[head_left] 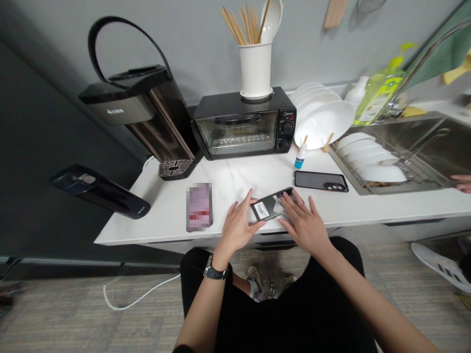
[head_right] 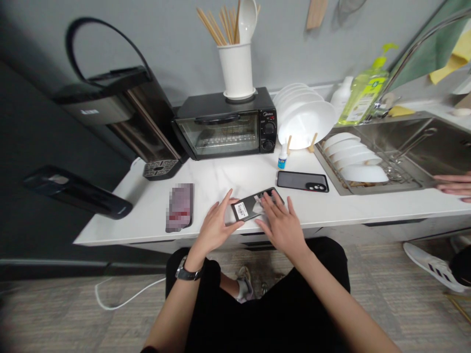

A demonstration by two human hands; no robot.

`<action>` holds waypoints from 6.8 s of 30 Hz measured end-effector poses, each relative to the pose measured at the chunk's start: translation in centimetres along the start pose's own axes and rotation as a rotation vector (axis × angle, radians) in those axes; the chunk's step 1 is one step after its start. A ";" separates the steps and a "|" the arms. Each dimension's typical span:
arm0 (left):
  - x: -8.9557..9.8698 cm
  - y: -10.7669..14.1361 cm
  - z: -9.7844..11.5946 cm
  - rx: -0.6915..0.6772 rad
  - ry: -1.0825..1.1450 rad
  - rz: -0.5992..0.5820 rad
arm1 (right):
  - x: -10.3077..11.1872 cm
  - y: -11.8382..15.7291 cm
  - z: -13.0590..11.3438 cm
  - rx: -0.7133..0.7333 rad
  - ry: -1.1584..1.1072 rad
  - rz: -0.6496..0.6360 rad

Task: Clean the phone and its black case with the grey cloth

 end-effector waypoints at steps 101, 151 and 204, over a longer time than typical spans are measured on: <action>0.5 -0.3 0.0 0.023 -0.001 0.057 | -0.5 -3.1 1.1 -0.059 -0.076 0.013; 0.7 -0.3 0.5 0.040 -0.207 0.194 | 0.2 0.9 1.7 -0.051 -0.697 0.146; -2.0 0.9 -0.8 0.216 -0.427 0.123 | -1.3 -2.0 -9.0 0.317 -0.289 0.142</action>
Point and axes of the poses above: each hand's wrist, its own y-axis away from the middle knuckle, its own x-axis out of the back of the hand, z = x × y, the point moved 10 cm from there along -y, towards the middle knuckle, and after that the axes turned 12 degrees about -y, right-handed, at the moved point
